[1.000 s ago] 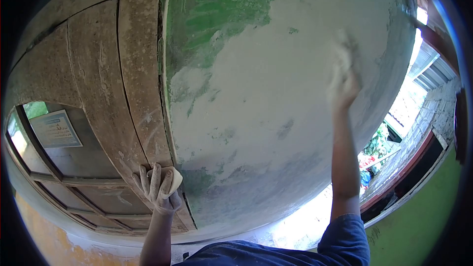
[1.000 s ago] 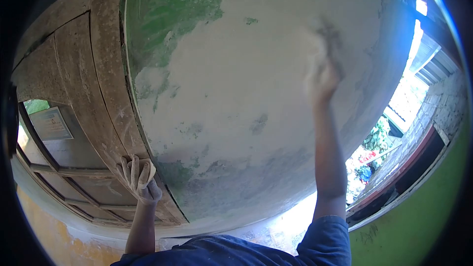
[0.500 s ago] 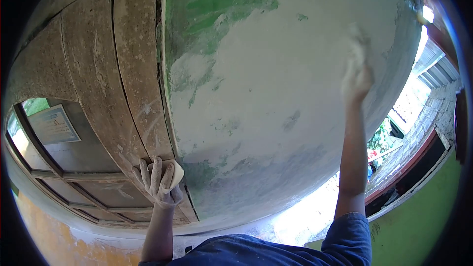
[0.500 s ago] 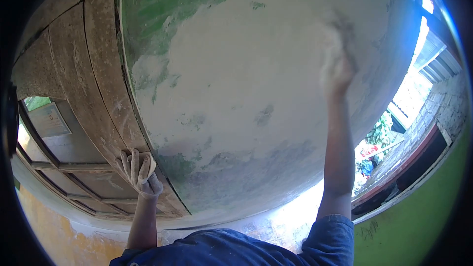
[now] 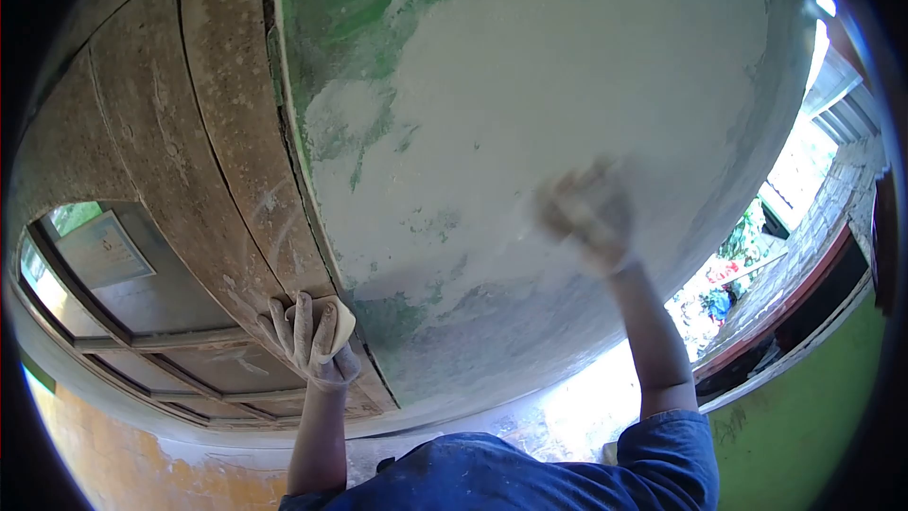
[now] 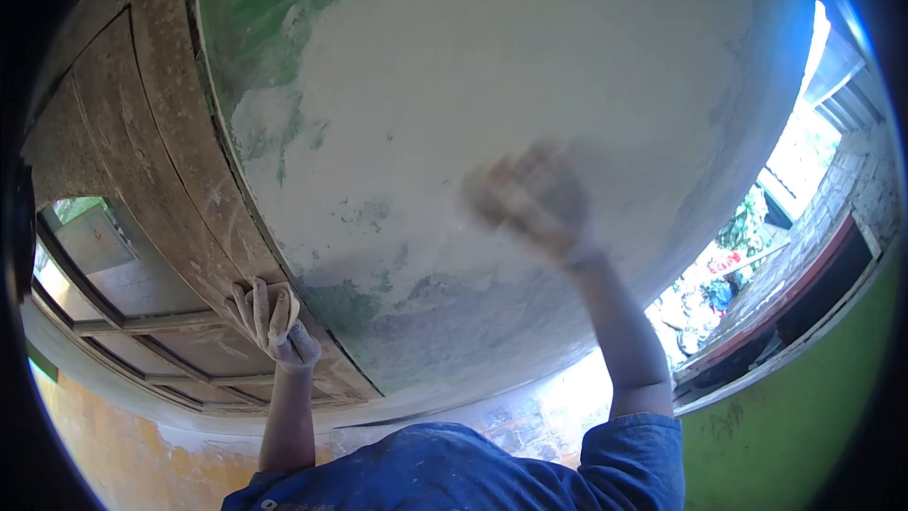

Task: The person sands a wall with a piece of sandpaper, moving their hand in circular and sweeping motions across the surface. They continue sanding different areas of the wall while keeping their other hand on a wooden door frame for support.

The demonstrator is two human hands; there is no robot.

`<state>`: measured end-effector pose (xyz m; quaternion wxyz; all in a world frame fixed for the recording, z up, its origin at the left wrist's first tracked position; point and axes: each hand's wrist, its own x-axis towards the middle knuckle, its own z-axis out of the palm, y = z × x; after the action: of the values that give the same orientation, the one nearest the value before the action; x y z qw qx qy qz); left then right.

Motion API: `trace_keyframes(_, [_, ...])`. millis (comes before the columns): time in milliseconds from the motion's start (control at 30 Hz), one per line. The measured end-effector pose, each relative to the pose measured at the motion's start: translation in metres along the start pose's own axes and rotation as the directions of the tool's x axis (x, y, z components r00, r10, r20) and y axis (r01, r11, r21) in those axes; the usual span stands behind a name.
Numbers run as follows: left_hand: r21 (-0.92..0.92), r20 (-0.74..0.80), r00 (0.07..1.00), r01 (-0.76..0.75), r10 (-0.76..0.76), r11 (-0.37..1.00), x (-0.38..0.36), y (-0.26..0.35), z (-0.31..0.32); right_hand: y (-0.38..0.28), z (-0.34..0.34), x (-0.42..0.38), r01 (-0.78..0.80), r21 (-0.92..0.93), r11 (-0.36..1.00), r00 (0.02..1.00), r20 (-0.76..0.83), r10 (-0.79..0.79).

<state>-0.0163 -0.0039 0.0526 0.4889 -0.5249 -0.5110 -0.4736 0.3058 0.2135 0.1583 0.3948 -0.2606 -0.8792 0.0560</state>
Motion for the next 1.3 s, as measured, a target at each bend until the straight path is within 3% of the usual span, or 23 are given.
trace_keyframes(33, [0.017, 0.011, 0.999, -0.033, 0.033, 0.999, 0.001, -0.001, -0.001, -0.019, -0.021, 0.024, 0.185, 0.402, 0.897, 0.963, -0.257, -0.083])
trace_keyframes(67, [0.013, 0.018, 0.999, -0.039, 0.039, 0.999, 0.001, -0.001, 0.000, -0.042, -0.045, 0.046, 0.423, 0.663, 0.617, 0.860, -0.508, -0.043])
trace_keyframes(100, [0.002, 0.007, 0.999, -0.042, 0.042, 0.999, 0.000, -0.002, 0.002, -0.044, -0.050, 0.048, 0.417, 0.665, 0.620, 0.859, -0.510, -0.031])
trace_keyframes(133, [-0.010, -0.003, 0.999, -0.047, 0.047, 0.999, -0.001, -0.002, 0.002, -0.044, -0.052, 0.048, 0.353, 0.227, 0.907, 0.738, -0.664, -0.121])
trace_keyframes(167, [-0.019, 0.006, 0.998, -0.055, 0.055, 0.998, 0.000, -0.001, 0.002, -0.044, -0.052, 0.045, 0.142, -0.256, 0.956, 0.624, -0.727, -0.287])
trace_keyframes(200, [-0.008, 0.002, 0.998, -0.058, 0.058, 0.998, 0.001, -0.001, 0.002, -0.037, -0.035, 0.043, 0.159, -0.414, 0.896, 0.581, -0.695, -0.424])
trace_keyframes(233, [0.002, -0.001, 0.998, -0.063, 0.063, 0.998, 0.003, -0.001, 0.002, -0.031, 0.000, 0.032, 0.298, -0.016, 0.954, 0.616, -0.760, -0.205])
trace_keyframes(267, [-0.007, 0.005, 0.997, -0.074, 0.074, 0.997, 0.003, -0.002, 0.002, -0.032, 0.035, 0.015, 0.397, 0.380, 0.835, 0.676, -0.736, 0.013])
trace_keyframes(333, [0.027, 0.002, 0.997, -0.073, 0.073, 0.997, 0.001, -0.002, 0.002, -0.043, 0.067, -0.013, 0.406, -0.309, 0.860, 0.697, -0.504, -0.510])
trace_keyframes(433, [0.005, -0.011, 1.000, -0.029, 0.029, 1.000, -0.004, -0.002, 0.003, -0.025, 0.076, -0.047, 0.442, -0.501, 0.744, 0.708, -0.315, -0.633])
trace_keyframes(500, [-0.010, -0.016, 0.999, -0.044, 0.044, 0.999, 0.000, 0.000, 0.003, 0.004, 0.057, -0.047, 0.298, -0.398, 0.868, 0.772, -0.435, -0.464])
trace_keyframes(533, [-0.024, -0.021, 0.999, -0.045, 0.045, 0.999, 0.001, 0.001, 0.003, 0.013, 0.050, -0.045, 0.372, 0.158, 0.915, 0.707, -0.687, -0.169])
trace_keyframes(567, [-0.035, -0.012, 0.998, -0.056, 0.056, 0.998, 0.001, 0.000, 0.003, 0.019, 0.045, -0.042, 0.472, 0.623, 0.624, 0.658, -0.720, 0.220])
trace_keyframes(600, [-0.032, -0.007, 0.999, -0.043, 0.043, 0.999, 0.000, 0.000, 0.003, 0.017, 0.034, -0.035, 0.465, 0.621, 0.630, 0.649, -0.724, 0.234])
trace_keyframes(633, [-0.029, 0.001, 1.000, -0.030, 0.030, 0.999, 0.000, 0.001, 0.003, 0.014, 0.019, -0.030, 0.253, 0.247, 0.935, 0.535, -0.841, 0.077])
trace_keyframes(667, [-0.040, 0.013, 0.999, -0.042, 0.043, 0.998, 0.001, 0.001, 0.001, 0.010, 0.013, -0.030, -0.051, -0.180, 0.982, 0.482, -0.866, -0.134])
trace_keyframes(733, [-0.042, 0.005, 0.999, -0.054, 0.054, 0.998, 0.005, 0.003, 0.002, 0.018, 0.053, -0.047, -0.088, -0.076, 0.993, 0.515, -0.857, -0.020])
trace_keyframes(800, [-0.034, 0.008, 0.998, -0.063, 0.063, 0.997, 0.006, 0.003, 0.002, -0.014, 0.098, -0.052, 0.122, 0.143, 0.982, 0.457, -0.886, 0.072])
trace_keyframes(867, [-0.032, -0.006, 0.998, -0.062, 0.062, 0.998, 0.005, 0.003, 0.004, -0.018, 0.122, -0.080, 0.009, -0.316, 0.949, 0.617, -0.745, -0.254])
trace_keyframes(1000, [-0.044, 0.036, 0.996, -0.081, 0.083, 0.996, -0.006, -0.004, 0.003, -0.006, 0.083, -0.074, -0.017, -0.311, 0.950, 0.691, -0.691, -0.214])
trace_keyframes(1067, [-0.009, 0.003, 0.999, -0.051, 0.051, 0.999, -0.003, 0.000, 0.005, 0.012, 0.056, -0.048, 0.083, -0.328, 0.941, 0.560, -0.766, -0.316])
trace_keyframes(1267, [-0.025, -0.025, 0.997, -0.080, 0.079, 0.997, -0.002, 0.000, 0.007, 0.005, 0.043, -0.023, 0.082, 0.049, 0.995, 0.490, -0.872, 0.002])
trace_keyframes(1300, [-0.033, -0.029, 0.996, -0.085, 0.084, 0.996, -0.002, -0.001, 0.008, -0.002, 0.056, -0.028, 0.095, -0.049, 0.994, 0.544, -0.834, -0.094])
